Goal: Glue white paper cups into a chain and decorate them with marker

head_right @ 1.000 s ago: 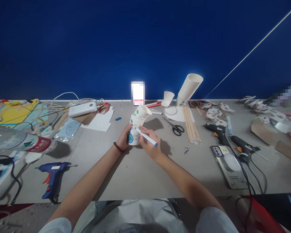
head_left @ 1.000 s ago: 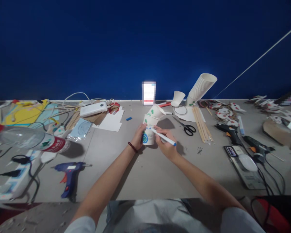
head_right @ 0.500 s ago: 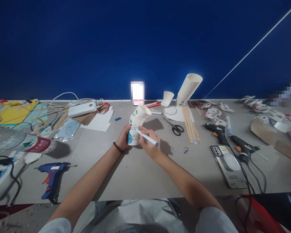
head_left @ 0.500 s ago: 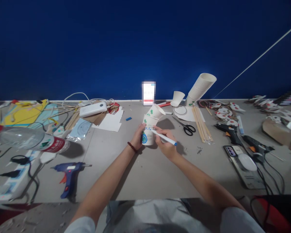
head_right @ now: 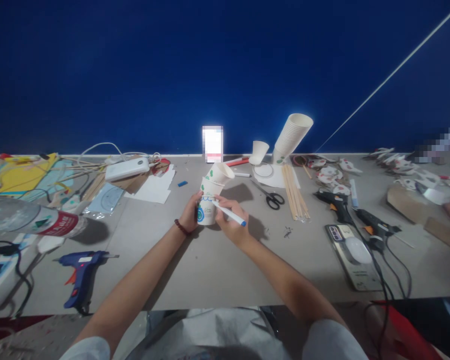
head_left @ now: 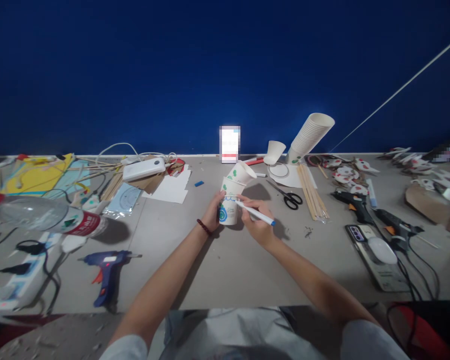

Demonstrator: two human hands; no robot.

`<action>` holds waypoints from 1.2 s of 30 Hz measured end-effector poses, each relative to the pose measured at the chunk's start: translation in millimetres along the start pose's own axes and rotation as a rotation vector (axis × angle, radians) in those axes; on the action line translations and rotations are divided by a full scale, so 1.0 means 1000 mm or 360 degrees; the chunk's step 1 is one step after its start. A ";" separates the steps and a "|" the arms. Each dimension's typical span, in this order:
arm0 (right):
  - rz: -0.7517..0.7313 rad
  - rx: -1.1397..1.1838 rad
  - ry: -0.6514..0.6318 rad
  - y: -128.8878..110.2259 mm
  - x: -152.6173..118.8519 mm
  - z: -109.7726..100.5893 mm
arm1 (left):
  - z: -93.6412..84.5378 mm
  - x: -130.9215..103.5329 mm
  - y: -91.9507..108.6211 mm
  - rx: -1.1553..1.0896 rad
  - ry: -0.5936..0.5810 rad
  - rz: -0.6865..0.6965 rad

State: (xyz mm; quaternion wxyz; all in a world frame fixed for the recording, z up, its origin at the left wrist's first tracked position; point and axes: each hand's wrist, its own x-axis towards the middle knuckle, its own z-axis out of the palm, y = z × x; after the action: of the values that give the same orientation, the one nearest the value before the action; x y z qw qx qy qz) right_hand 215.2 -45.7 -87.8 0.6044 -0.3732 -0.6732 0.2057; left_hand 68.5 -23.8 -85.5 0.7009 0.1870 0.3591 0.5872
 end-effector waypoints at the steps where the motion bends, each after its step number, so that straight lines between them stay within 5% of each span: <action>1: -0.0007 -0.0002 0.0001 0.000 0.000 0.000 | 0.000 0.000 0.000 -0.0001 -0.0004 0.0003; 36: -0.0249 -0.0194 0.0044 -0.007 0.008 -0.004 | 0.008 -0.005 0.004 -0.0054 -0.0034 -0.0042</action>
State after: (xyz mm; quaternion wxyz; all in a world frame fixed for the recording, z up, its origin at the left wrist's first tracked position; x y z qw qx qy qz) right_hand 217.1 -45.1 -76.8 0.6040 -0.3584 -0.7031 0.1115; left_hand 70.9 -26.6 -76.1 0.7154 0.1768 0.3440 0.5819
